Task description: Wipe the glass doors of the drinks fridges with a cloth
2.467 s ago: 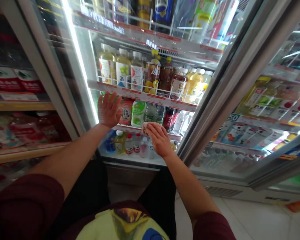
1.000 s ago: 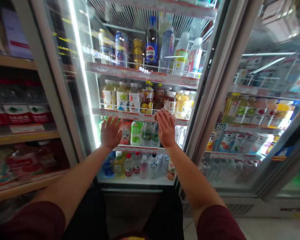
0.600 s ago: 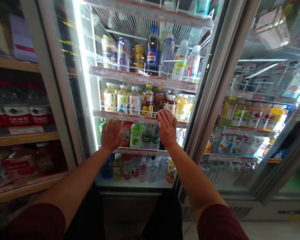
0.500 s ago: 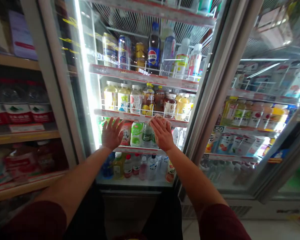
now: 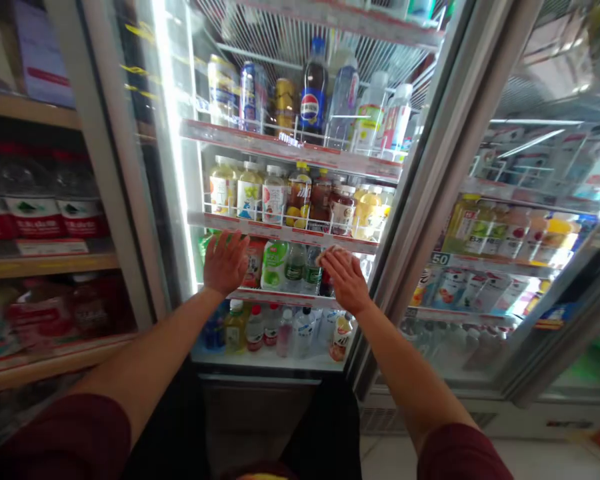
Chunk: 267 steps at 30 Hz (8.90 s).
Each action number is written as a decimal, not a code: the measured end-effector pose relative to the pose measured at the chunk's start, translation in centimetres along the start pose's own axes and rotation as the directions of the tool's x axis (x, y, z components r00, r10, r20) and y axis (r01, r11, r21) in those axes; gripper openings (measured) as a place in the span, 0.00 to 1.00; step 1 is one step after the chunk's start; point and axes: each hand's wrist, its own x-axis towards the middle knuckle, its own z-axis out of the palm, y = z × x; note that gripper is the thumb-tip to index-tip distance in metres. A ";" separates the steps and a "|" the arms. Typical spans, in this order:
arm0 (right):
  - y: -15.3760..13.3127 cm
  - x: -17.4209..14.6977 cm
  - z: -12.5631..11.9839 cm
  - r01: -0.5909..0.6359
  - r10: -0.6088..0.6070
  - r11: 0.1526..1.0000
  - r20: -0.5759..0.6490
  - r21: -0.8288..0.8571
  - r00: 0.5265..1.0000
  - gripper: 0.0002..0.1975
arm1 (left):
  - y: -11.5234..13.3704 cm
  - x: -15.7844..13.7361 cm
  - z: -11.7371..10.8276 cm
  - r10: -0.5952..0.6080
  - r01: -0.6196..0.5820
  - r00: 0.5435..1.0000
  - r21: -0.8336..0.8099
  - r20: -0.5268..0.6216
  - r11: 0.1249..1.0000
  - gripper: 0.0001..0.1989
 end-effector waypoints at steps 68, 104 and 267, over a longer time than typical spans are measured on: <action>-2.4 -3.0 3.6 -0.333 0.338 0.941 0.102 -0.064 0.936 0.28 | 4.4 1.8 -1.7 -0.047 0.057 0.989 -0.069 0.143 0.996 0.28; -2.6 -3.0 3.4 -0.339 0.342 0.940 0.092 -0.045 0.935 0.27 | -2.3 0.0 -4.4 -0.279 0.281 0.959 -0.038 0.048 0.959 0.31; 1.9 1.4 1.3 -0.437 0.431 0.886 -0.075 -0.154 0.899 0.28 | 13.6 3.0 -0.8 0.513 -0.482 0.832 -0.182 0.211 0.857 0.25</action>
